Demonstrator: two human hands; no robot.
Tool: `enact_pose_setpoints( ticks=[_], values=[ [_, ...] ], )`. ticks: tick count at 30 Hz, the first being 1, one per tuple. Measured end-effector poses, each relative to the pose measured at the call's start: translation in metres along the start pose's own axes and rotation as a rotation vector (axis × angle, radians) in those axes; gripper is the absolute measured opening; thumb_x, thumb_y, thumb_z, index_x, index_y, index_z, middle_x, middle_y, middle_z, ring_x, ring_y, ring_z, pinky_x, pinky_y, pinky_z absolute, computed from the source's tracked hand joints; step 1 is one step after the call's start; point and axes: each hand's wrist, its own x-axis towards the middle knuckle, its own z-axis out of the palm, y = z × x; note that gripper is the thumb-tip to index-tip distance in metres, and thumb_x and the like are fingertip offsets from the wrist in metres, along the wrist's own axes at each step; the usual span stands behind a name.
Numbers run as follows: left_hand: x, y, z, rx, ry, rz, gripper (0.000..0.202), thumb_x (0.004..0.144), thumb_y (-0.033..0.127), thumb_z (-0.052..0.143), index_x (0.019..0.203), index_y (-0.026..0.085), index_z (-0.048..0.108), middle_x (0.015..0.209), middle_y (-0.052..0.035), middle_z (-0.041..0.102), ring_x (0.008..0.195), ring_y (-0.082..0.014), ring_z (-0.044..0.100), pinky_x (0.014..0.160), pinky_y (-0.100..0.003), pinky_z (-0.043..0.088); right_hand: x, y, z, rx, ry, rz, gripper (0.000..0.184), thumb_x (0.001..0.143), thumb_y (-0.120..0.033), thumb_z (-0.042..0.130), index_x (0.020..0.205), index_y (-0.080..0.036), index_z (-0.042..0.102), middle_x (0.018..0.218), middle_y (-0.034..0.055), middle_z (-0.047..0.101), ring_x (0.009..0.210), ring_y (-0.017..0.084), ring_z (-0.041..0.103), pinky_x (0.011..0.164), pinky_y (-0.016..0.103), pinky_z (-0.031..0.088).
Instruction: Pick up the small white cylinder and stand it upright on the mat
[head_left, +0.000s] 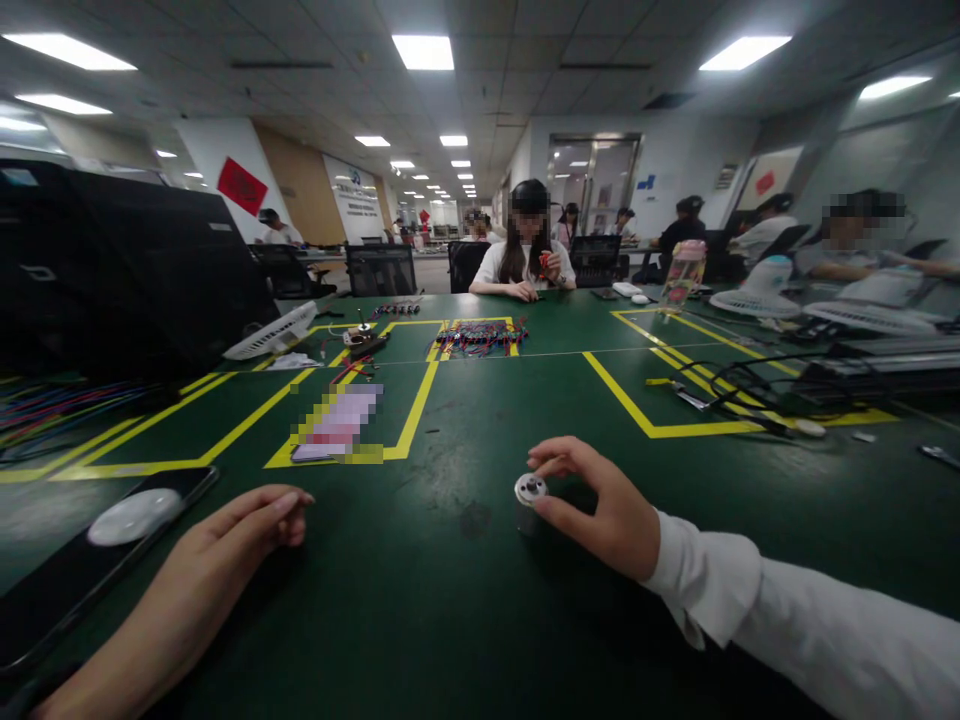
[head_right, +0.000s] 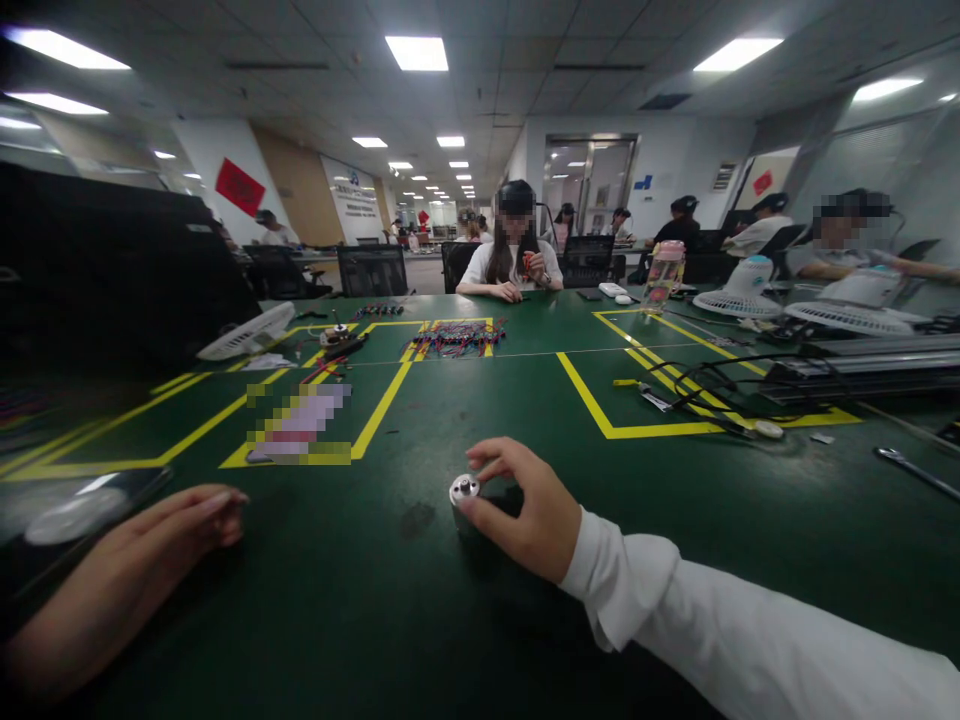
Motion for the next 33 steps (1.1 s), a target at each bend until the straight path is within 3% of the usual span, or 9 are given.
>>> enact_pose_setpoints(
  ticks=[3, 5, 7, 11, 16, 20, 26, 30, 33],
  values=[
    [-0.001, 0.001, 0.0, 0.034, -0.009, 0.004, 0.024, 0.069, 0.04, 0.073, 0.084, 0.021, 0.069, 0.069, 0.0007, 0.066, 0.069, -0.0176, 0.058, 0.065, -0.025, 0.048, 0.013, -0.006, -0.008, -0.086, -0.066, -0.041, 0.016, 0.086, -0.028, 0.058, 0.094, -0.015, 0.062, 0.096, 0.0057, 0.056, 0.091, 0.012, 0.053, 0.084, 0.027, 0.045],
    [0.0, 0.0, 0.0, 0.042, -0.015, -0.004, 0.023, 0.071, 0.04, 0.072, 0.084, 0.022, 0.069, 0.069, 0.0008, 0.066, 0.07, -0.0176, 0.058, 0.065, -0.025, 0.048, 0.022, -0.01, -0.013, -0.118, -0.092, -0.051, 0.012, 0.084, -0.027, 0.06, 0.089, -0.016, 0.064, 0.095, 0.0042, 0.057, 0.09, 0.011, 0.053, 0.085, 0.027, 0.045],
    [0.001, 0.0, -0.001, 0.029, -0.015, -0.01, 0.023, 0.071, 0.04, 0.072, 0.085, 0.022, 0.069, 0.07, 0.0005, 0.067, 0.07, -0.0178, 0.059, 0.066, -0.025, 0.048, 0.027, -0.012, -0.018, -0.116, -0.037, -0.04, 0.012, 0.084, -0.027, 0.06, 0.087, -0.016, 0.065, 0.095, 0.0036, 0.057, 0.089, 0.011, 0.053, 0.084, 0.026, 0.044],
    [-0.001, 0.001, -0.001, 0.011, -0.008, 0.007, 0.023, 0.071, 0.038, 0.072, 0.086, 0.021, 0.07, 0.07, -0.0002, 0.067, 0.07, -0.0177, 0.059, 0.066, -0.026, 0.048, 0.02, -0.001, -0.03, -0.141, 0.1, 0.048, 0.018, 0.085, -0.033, 0.059, 0.089, -0.016, 0.064, 0.095, 0.0044, 0.057, 0.088, 0.011, 0.053, 0.074, 0.024, 0.044],
    [-0.001, 0.001, -0.002, 0.013, -0.026, 0.005, 0.022, 0.072, 0.038, 0.072, 0.086, 0.02, 0.07, 0.071, -0.0007, 0.066, 0.07, -0.0179, 0.059, 0.065, -0.026, 0.048, -0.012, 0.021, -0.027, -0.234, -0.168, 0.121, 0.015, 0.084, -0.033, 0.061, 0.089, -0.02, 0.067, 0.103, 0.0043, 0.054, 0.096, 0.015, 0.05, 0.087, 0.033, 0.042],
    [0.001, -0.001, -0.004, -0.006, -0.016, 0.001, 0.021, 0.071, 0.037, 0.072, 0.086, 0.021, 0.07, 0.072, -0.0002, 0.067, 0.07, -0.0174, 0.059, 0.066, -0.026, 0.048, -0.022, 0.025, -0.022, -0.343, -0.225, 0.13, 0.016, 0.082, -0.032, 0.062, 0.093, -0.022, 0.065, 0.107, 0.0047, 0.053, 0.101, 0.018, 0.047, 0.09, 0.037, 0.039],
    [0.001, 0.001, 0.001, 0.007, -0.007, -0.002, 0.023, 0.067, 0.038, 0.075, 0.083, 0.021, 0.071, 0.068, 0.0003, 0.067, 0.068, -0.0169, 0.058, 0.064, -0.025, 0.048, -0.016, 0.024, -0.022, -0.104, -0.031, 0.236, 0.041, 0.077, -0.023, 0.056, 0.117, -0.017, 0.051, 0.11, 0.0084, 0.053, 0.099, 0.017, 0.051, 0.082, 0.032, 0.043],
    [0.001, 0.001, 0.001, 0.037, -0.01, 0.014, 0.023, 0.068, 0.04, 0.073, 0.082, 0.021, 0.071, 0.068, 0.0, 0.067, 0.069, -0.0176, 0.058, 0.065, -0.025, 0.048, -0.012, 0.014, -0.006, -0.196, -0.021, -0.016, 0.06, 0.076, -0.027, 0.064, 0.131, -0.02, 0.042, 0.119, 0.0085, 0.05, 0.109, 0.019, 0.048, 0.093, 0.035, 0.041],
    [0.0, 0.001, -0.001, 0.028, -0.023, 0.006, 0.023, 0.07, 0.039, 0.072, 0.085, 0.022, 0.071, 0.071, 0.0, 0.067, 0.071, -0.0178, 0.059, 0.066, -0.025, 0.048, -0.007, 0.008, 0.002, -0.19, -0.08, -0.139, 0.044, 0.083, -0.03, 0.063, 0.124, -0.023, 0.05, 0.113, 0.0055, 0.054, 0.104, 0.016, 0.051, 0.093, 0.031, 0.044]
  ],
)
